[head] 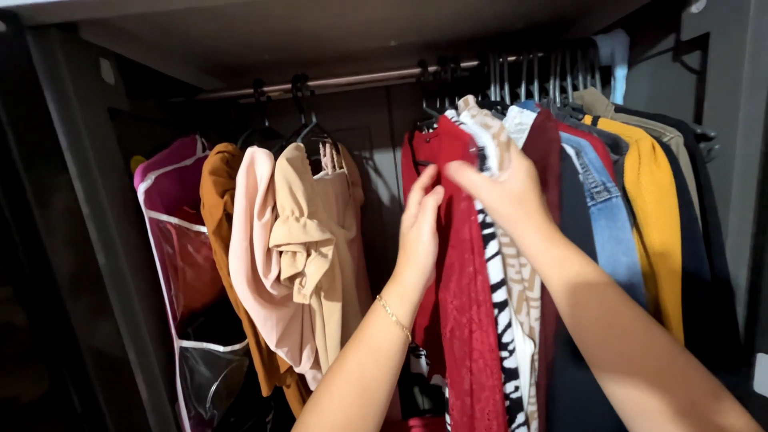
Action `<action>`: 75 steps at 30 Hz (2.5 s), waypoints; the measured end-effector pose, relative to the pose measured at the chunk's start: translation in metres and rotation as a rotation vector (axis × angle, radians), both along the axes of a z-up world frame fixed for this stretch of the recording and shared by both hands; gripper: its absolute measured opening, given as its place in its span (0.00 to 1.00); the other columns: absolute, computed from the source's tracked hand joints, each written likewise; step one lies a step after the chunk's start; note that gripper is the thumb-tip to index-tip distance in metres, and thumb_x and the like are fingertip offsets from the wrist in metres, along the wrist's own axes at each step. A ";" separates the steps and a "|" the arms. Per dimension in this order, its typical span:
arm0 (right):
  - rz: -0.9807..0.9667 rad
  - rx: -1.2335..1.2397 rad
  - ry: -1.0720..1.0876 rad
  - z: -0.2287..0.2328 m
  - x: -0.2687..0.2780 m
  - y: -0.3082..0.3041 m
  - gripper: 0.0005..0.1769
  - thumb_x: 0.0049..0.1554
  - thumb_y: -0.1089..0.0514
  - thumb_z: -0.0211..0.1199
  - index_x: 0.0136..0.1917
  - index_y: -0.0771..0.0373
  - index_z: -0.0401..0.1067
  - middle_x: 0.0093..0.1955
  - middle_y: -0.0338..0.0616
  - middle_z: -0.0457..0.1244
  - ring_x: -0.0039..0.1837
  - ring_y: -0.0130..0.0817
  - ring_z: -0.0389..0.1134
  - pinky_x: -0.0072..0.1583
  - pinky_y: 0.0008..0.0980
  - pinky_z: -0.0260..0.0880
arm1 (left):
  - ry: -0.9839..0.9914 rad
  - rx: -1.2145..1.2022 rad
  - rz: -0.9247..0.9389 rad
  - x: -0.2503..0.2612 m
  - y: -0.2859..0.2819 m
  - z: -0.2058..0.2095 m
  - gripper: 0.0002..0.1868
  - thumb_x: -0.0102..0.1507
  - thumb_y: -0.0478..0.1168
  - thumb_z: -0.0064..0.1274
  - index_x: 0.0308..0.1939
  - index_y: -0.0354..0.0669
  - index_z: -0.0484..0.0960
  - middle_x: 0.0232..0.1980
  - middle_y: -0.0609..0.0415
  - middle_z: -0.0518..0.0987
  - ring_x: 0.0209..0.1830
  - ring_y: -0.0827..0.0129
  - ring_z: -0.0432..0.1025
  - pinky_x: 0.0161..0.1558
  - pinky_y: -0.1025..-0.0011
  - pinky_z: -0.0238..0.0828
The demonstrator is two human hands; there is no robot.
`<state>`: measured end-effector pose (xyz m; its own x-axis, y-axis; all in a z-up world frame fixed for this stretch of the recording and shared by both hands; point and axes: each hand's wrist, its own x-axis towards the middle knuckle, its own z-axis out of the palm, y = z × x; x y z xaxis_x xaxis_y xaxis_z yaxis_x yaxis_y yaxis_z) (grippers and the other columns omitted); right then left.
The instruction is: The recorder picks out several items of clothing from a closet and places them on a bed.
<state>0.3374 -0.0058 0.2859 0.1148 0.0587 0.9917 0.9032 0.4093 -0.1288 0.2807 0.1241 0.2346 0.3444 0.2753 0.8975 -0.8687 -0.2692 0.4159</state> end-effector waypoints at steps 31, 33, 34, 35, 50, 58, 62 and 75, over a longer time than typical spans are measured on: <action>0.201 0.222 0.046 0.013 -0.006 0.015 0.25 0.57 0.70 0.59 0.69 0.70 0.68 0.65 0.44 0.67 0.66 0.26 0.66 0.68 0.26 0.65 | 0.020 -0.093 -0.162 0.007 -0.024 0.056 0.38 0.67 0.56 0.48 0.76 0.40 0.63 0.72 0.47 0.70 0.70 0.67 0.64 0.69 0.69 0.56; 0.183 0.243 0.046 0.014 -0.007 0.014 0.25 0.56 0.70 0.60 0.68 0.71 0.68 0.65 0.45 0.67 0.67 0.27 0.66 0.69 0.27 0.64 | -0.012 -0.095 -0.198 0.016 -0.014 0.053 0.38 0.67 0.57 0.47 0.77 0.41 0.61 0.73 0.47 0.68 0.71 0.66 0.63 0.71 0.68 0.56; 0.166 0.262 0.051 0.014 -0.007 0.014 0.25 0.56 0.70 0.61 0.68 0.71 0.68 0.65 0.45 0.67 0.68 0.28 0.66 0.70 0.27 0.63 | -0.040 -0.102 -0.233 0.021 -0.009 0.050 0.39 0.67 0.57 0.46 0.78 0.41 0.59 0.73 0.46 0.67 0.72 0.65 0.63 0.73 0.67 0.55; 0.166 0.262 0.052 0.014 -0.007 0.014 0.25 0.56 0.70 0.61 0.68 0.71 0.68 0.65 0.45 0.67 0.68 0.28 0.66 0.70 0.27 0.63 | -0.039 -0.102 -0.232 0.020 -0.008 0.051 0.39 0.67 0.57 0.46 0.78 0.41 0.59 0.73 0.46 0.67 0.72 0.65 0.63 0.73 0.67 0.55; 0.160 0.279 -0.021 -0.035 -0.045 -0.021 0.27 0.58 0.72 0.62 0.71 0.71 0.65 0.71 0.46 0.63 0.73 0.29 0.63 0.76 0.29 0.58 | 0.150 -0.320 -0.277 -0.019 -0.013 0.028 0.39 0.66 0.54 0.52 0.77 0.48 0.55 0.52 0.51 0.76 0.52 0.67 0.72 0.63 0.66 0.65; 0.102 0.248 0.089 -0.070 -0.075 -0.060 0.25 0.58 0.71 0.63 0.69 0.71 0.67 0.70 0.47 0.64 0.73 0.32 0.64 0.75 0.30 0.59 | 0.240 -0.356 -0.385 -0.039 -0.027 -0.009 0.20 0.68 0.52 0.52 0.57 0.43 0.77 0.47 0.56 0.81 0.51 0.68 0.76 0.58 0.68 0.66; 0.041 0.249 0.151 -0.096 -0.101 -0.084 0.27 0.56 0.71 0.64 0.69 0.72 0.66 0.70 0.48 0.64 0.72 0.32 0.64 0.75 0.31 0.59 | 0.242 -0.341 -0.441 -0.051 -0.039 -0.034 0.23 0.69 0.49 0.52 0.64 0.42 0.76 0.45 0.56 0.80 0.49 0.68 0.75 0.58 0.68 0.69; -0.173 0.208 0.325 -0.189 -0.141 -0.123 0.30 0.51 0.68 0.69 0.67 0.73 0.68 0.67 0.50 0.64 0.69 0.34 0.65 0.72 0.32 0.61 | 0.420 -0.302 -0.260 -0.130 -0.088 -0.089 0.32 0.68 0.52 0.47 0.75 0.51 0.59 0.39 0.58 0.79 0.41 0.72 0.75 0.52 0.69 0.71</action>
